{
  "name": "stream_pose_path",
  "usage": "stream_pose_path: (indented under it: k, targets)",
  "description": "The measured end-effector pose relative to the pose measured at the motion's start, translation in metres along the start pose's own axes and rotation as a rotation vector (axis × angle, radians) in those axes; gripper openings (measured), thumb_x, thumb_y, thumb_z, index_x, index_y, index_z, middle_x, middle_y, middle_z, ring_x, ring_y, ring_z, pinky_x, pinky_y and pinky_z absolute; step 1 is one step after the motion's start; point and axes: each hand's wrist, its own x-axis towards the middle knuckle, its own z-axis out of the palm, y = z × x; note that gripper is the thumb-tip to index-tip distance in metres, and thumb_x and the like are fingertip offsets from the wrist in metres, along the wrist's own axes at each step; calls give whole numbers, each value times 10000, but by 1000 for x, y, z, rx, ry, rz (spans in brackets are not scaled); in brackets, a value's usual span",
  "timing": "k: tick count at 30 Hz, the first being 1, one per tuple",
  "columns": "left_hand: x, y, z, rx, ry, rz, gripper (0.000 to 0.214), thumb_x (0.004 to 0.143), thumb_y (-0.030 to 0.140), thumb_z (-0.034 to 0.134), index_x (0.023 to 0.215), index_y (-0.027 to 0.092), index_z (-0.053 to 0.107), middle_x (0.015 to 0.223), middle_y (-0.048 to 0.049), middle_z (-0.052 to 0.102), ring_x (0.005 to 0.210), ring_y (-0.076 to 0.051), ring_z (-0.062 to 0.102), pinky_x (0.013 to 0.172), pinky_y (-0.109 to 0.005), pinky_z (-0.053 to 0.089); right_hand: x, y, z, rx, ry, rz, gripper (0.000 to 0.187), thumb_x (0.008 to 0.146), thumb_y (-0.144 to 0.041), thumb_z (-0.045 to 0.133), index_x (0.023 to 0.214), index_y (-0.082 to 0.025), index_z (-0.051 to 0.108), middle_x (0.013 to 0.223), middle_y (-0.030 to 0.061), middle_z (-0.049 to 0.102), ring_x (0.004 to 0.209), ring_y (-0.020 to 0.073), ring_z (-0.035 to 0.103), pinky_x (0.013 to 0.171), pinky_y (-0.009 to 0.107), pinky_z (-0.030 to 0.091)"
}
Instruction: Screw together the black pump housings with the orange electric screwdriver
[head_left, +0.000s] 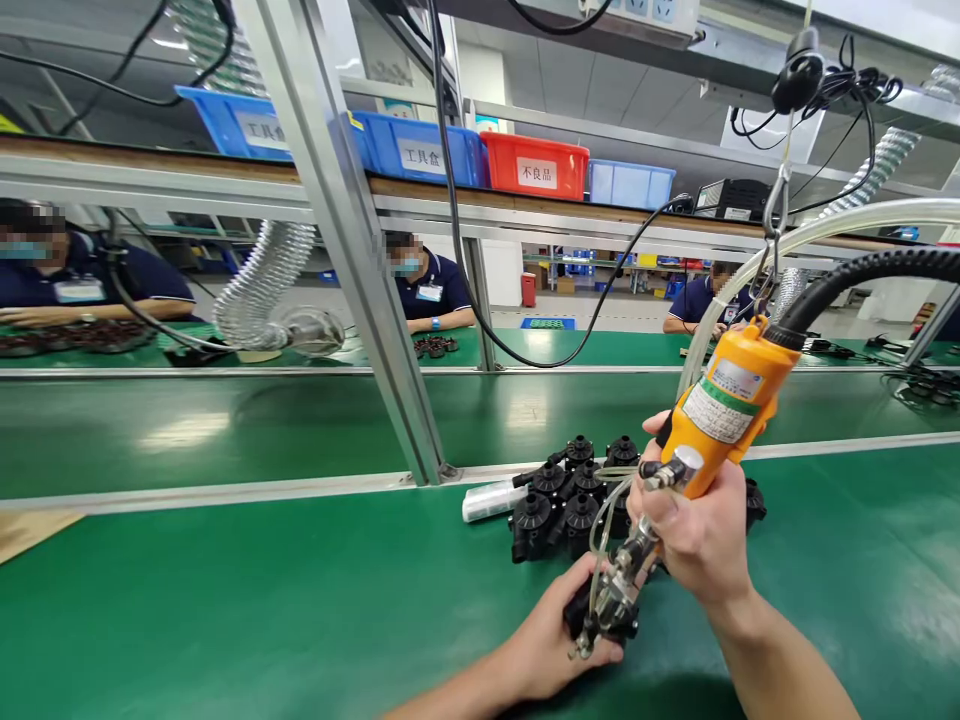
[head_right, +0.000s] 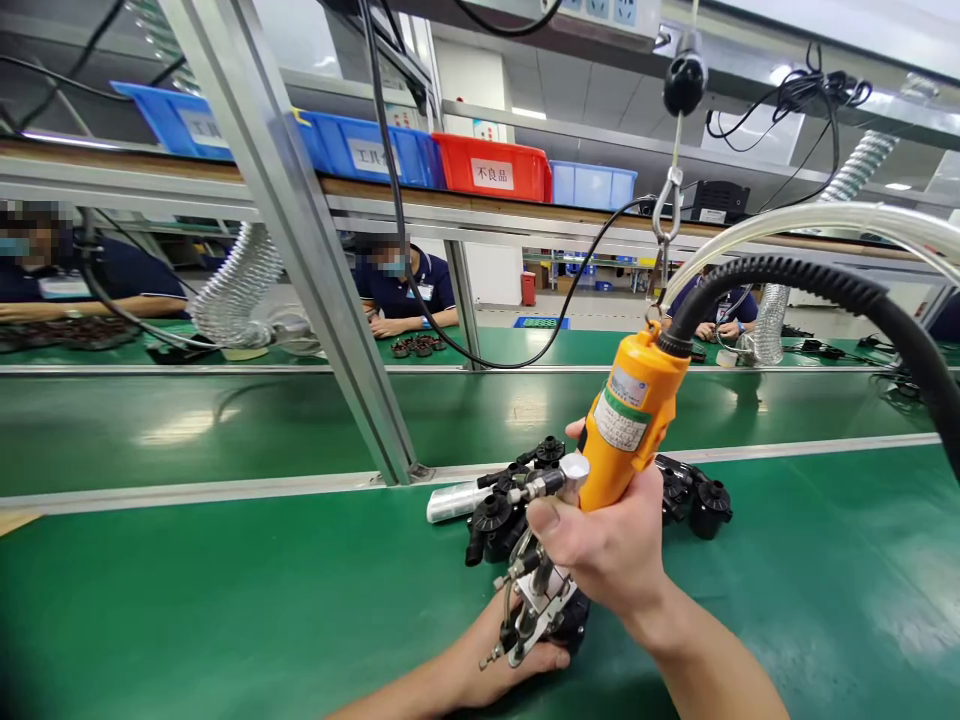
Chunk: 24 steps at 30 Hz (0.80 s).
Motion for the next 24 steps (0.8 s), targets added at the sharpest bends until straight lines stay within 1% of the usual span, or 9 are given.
stream_pose_path:
  k: [3, 4, 7, 11, 14, 16, 18, 21, 24]
  targets:
    - [2, 4, -1, 44, -18, 30, 636, 817, 547, 869, 1291, 202, 623, 1069, -76, 725, 1006, -289, 676, 992, -418, 545, -1, 1, 0, 3, 8, -13, 616, 739, -473, 939, 1189, -224, 601, 745, -51, 538, 512, 84, 425, 468, 252, 414]
    - [2, 5, -1, 54, -25, 34, 619, 825, 542, 863, 1282, 195, 632, 1093, -86, 731, 1003, -289, 684, 993, -418, 549, -1, 0, 0, 8, 10, -24, 612, 749, -496, 930, 1189, -226, 601, 755, -49, 536, 512, 81, 420, 473, 254, 413]
    - [3, 8, -2, 56, -38, 20, 664, 836, 533, 857, 1347, 186, 614, 1198, -117, 735, 1016, -293, 700, 956, -406, 574, -1, -3, 2, 5, 10, -45, 585, 785, -542, 893, 1186, -231, 602, 745, -53, 513, 503, 84, 413, 467, 259, 409]
    - [4, 9, -1, 16, -49, -14, 734, 832, 553, 860, 1422, 222, 574, 1194, -96, 736, 997, -285, 704, 915, -386, 577, 0, -2, 2, -21, 4, -26, 581, 779, -515, 904, 1186, -235, 599, 734, -56, 509, 495, 90, 420, 453, 261, 409]
    - [4, 9, 1, -7, -41, 9, 630, 834, 516, 865, 1322, 216, 603, 1138, -77, 713, 972, -268, 677, 880, -364, 563, -1, -1, -1, -17, -11, -40, 542, 794, -437, 911, 1192, -251, 593, 753, -53, 533, 515, 94, 448, 478, 261, 437]
    - [4, 10, 2, -43, -44, 11, 535, 850, 469, 858, 1242, 207, 604, 1071, -54, 691, 908, -229, 646, 843, -335, 546, -2, -1, -3, -12, -23, -55, 494, 828, -393, 888, 1200, -261, 591, 777, -44, 564, 532, 99, 478, 492, 259, 456]
    - [4, 10, 3, -73, -46, 4, 493, 853, 436, 860, 1196, 203, 594, 1015, -32, 669, 849, -195, 610, 813, -314, 528, -3, -2, -4, -11, -31, -65, 457, 850, -375, 867, 1199, -260, 595, 795, -34, 586, 545, 104, 502, 498, 258, 470]
    - [4, 11, 3, -62, -35, 1, 491, 840, 436, 867, 1179, 196, 604, 989, -25, 666, 834, -189, 600, 802, -309, 529, -2, -5, -3, -6, -29, -58, 496, 823, -401, 888, 1195, -253, 597, 793, -34, 576, 541, 99, 496, 490, 252, 468]
    - [3, 11, 2, -10, -20, 8, 549, 832, 471, 863, 1247, 189, 640, 1060, -60, 710, 904, -233, 650, 848, -349, 564, -1, -9, 1, -33, -30, -20, 580, 757, -459, 926, 1181, -247, 592, 742, -51, 542, 507, 93, 461, 453, 241, 446]
